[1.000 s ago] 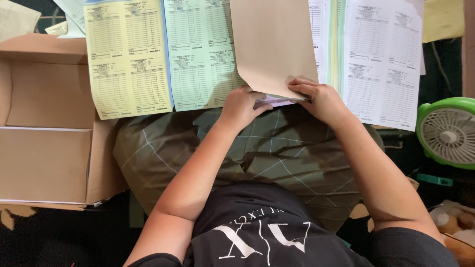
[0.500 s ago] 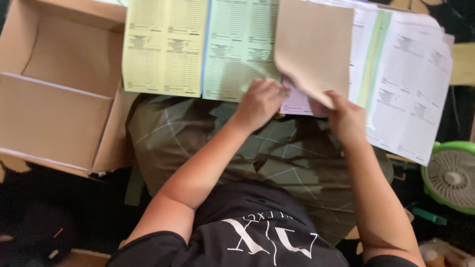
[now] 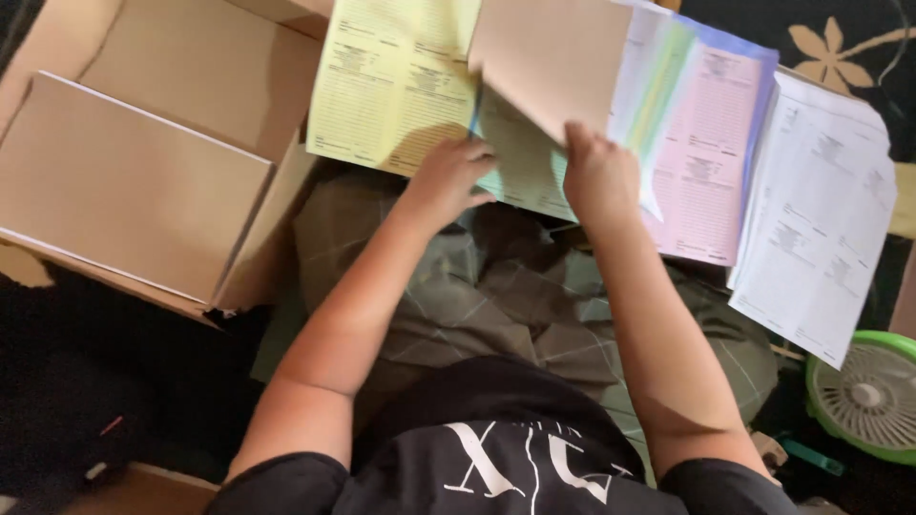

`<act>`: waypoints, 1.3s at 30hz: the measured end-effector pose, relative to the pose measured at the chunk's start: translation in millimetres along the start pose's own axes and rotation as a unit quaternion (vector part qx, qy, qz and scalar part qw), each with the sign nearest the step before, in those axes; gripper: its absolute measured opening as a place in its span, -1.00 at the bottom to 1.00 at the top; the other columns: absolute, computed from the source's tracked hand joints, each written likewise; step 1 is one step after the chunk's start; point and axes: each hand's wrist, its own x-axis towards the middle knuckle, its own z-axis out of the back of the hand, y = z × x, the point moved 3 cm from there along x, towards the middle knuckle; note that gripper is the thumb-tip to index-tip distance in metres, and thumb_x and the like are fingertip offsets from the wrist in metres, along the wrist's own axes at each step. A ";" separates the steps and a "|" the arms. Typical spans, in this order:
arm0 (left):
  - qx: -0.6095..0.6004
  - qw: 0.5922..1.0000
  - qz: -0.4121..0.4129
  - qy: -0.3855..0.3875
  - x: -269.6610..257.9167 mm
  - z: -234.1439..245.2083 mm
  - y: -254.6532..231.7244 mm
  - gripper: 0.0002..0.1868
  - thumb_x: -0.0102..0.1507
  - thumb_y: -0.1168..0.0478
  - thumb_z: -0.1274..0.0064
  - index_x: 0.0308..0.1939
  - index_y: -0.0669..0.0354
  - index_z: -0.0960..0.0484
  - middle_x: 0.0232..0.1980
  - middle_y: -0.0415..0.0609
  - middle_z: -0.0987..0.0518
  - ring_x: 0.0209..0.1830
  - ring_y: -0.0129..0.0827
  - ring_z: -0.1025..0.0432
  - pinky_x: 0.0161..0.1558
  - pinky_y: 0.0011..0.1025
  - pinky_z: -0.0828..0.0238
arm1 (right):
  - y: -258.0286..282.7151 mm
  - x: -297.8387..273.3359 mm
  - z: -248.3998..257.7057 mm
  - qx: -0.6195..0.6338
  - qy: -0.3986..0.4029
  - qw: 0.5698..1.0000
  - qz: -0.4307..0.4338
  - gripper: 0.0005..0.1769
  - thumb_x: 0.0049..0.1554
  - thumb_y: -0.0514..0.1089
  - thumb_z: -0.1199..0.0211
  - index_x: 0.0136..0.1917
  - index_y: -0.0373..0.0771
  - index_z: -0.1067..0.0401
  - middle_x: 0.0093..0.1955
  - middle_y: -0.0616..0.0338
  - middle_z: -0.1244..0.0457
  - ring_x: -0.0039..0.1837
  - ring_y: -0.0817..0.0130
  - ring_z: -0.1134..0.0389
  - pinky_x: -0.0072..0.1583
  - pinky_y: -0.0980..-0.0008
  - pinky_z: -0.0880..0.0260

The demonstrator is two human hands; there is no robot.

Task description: The person sorts and packs stacks of colored paper forms into a cardboard box while sitting on the floor.

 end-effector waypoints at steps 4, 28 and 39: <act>0.044 0.999 0.007 0.002 -10.4 3.9 -5.5 -0.33 -0.08 -0.17 -0.46 0.02 0.01 -0.66 0.10 -0.12 -0.52 0.15 -0.14 -0.38 0.11 -0.18 -0.31 | 22.9 -29.2 -12.5 0.046 0.051 0.998 0.005 -0.73 0.21 -0.16 -0.12 0.16 -0.05 -0.50 -0.19 0.12 -0.41 -0.20 -0.05 -0.49 -0.20 -0.03 -0.47; 0.048 0.970 -0.043 -0.234 -12.7 14.1 -12.5 -0.78 0.17 0.21 -0.28 -0.57 0.07 -0.63 -0.62 -0.15 -0.48 -0.39 -0.31 -0.41 -0.18 -0.30 -0.21 | 34.8 -46.5 12.1 0.171 0.082 0.982 0.002 -0.45 -0.02 -0.05 -0.47 0.24 -0.09 -0.47 0.33 0.26 -0.35 0.11 -0.06 -0.45 0.08 -0.02 -0.49; 0.061 0.971 -0.036 -0.227 -7.5 12.9 -17.0 -0.68 0.27 0.16 -0.18 -0.61 0.03 -0.64 -0.67 -0.23 -0.45 -0.41 -0.39 -0.36 -0.20 -0.34 -0.18 | 41.8 -55.5 4.9 0.160 0.073 0.984 -0.013 -0.37 -0.04 -0.12 -0.44 0.30 -0.14 -0.40 0.41 0.17 -0.29 0.23 -0.15 -0.41 0.15 -0.05 -0.49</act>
